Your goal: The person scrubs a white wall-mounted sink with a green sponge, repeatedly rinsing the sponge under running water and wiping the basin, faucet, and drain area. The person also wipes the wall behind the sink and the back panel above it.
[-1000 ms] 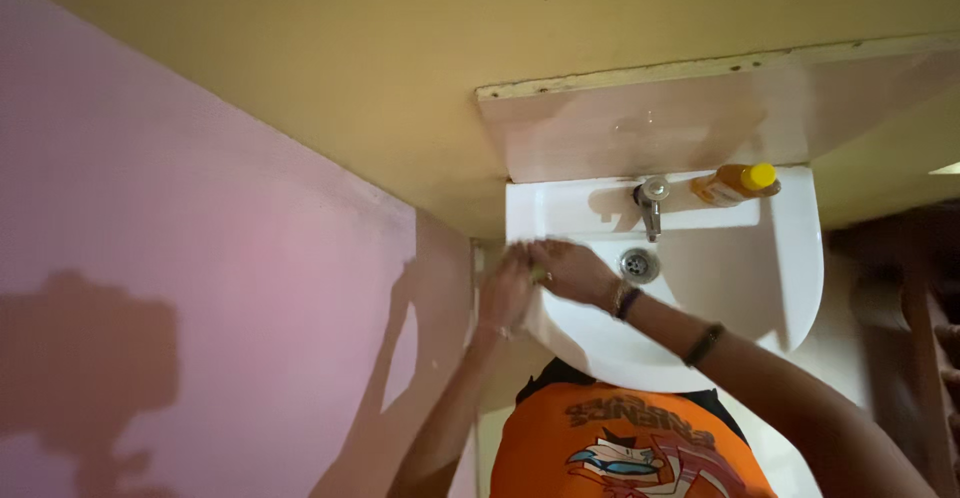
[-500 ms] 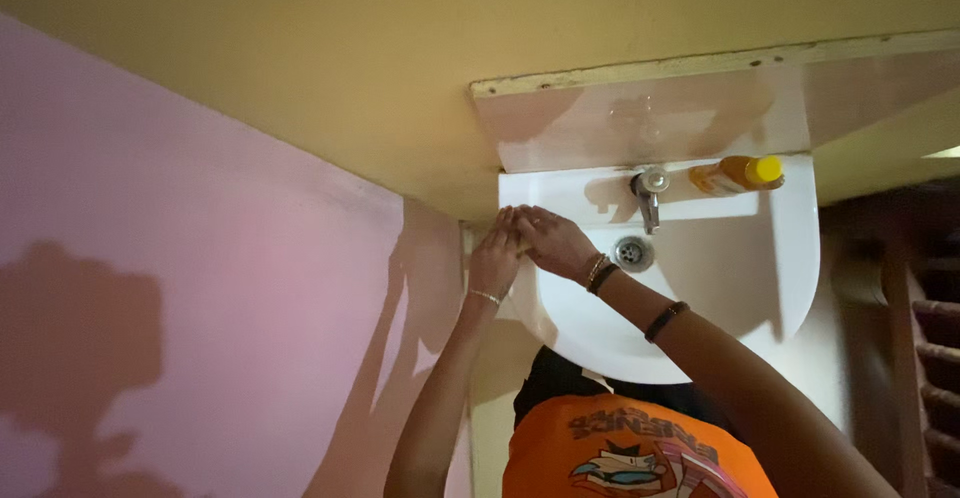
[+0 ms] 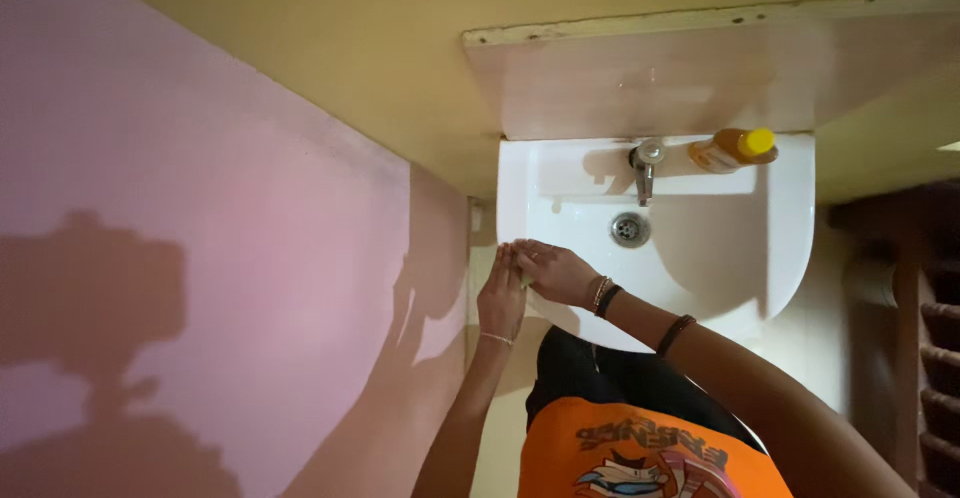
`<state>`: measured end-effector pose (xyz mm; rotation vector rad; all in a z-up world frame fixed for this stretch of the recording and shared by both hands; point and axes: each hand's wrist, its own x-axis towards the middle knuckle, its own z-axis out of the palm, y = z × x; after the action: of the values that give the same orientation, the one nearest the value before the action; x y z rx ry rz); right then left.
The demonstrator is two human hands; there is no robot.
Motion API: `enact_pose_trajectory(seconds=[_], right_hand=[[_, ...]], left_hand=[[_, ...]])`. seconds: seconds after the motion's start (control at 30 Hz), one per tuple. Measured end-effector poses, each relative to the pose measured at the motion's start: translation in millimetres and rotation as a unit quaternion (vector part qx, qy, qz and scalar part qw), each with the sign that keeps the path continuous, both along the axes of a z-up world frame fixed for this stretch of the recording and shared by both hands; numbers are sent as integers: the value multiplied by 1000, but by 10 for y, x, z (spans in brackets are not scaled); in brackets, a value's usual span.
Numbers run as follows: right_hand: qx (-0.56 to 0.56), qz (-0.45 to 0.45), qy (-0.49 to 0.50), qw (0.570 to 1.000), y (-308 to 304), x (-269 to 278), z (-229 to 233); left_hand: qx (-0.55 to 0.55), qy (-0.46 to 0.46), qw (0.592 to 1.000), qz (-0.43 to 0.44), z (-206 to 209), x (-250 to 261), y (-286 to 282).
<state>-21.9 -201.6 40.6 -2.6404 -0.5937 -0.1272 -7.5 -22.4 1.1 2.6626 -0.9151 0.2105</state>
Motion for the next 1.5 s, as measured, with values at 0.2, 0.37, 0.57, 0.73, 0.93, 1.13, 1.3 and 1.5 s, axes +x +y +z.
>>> enact_pose_trajectory(seconds=[0.2,0.37,0.57,0.73,0.93,1.13,1.3,1.5], right_hand=[[21,39,46,998,-26,-237,26],[4,48,89,995,-75,-412,198],[2,-44,29,999,-228,118,273],[1,-94,6,996,-469,981,273],[-38,-117,11,992,-384,1157,162],[-15,-84,46,995,-187,866,63],[0,-54,-1,999,44,493,38],[-7,-6,1,1000,53,107,3]], left_hand=[[-41,11,999,29,-39,-366,7],[-3,38,999,1,80,-506,14],[109,191,974,-50,448,457,-219],[129,75,982,-116,415,1547,-535],[64,41,989,-128,-116,1765,-527],[20,51,992,-114,-245,1324,-185],[30,162,986,-37,-134,769,104],[-13,37,998,-58,-227,249,108]])
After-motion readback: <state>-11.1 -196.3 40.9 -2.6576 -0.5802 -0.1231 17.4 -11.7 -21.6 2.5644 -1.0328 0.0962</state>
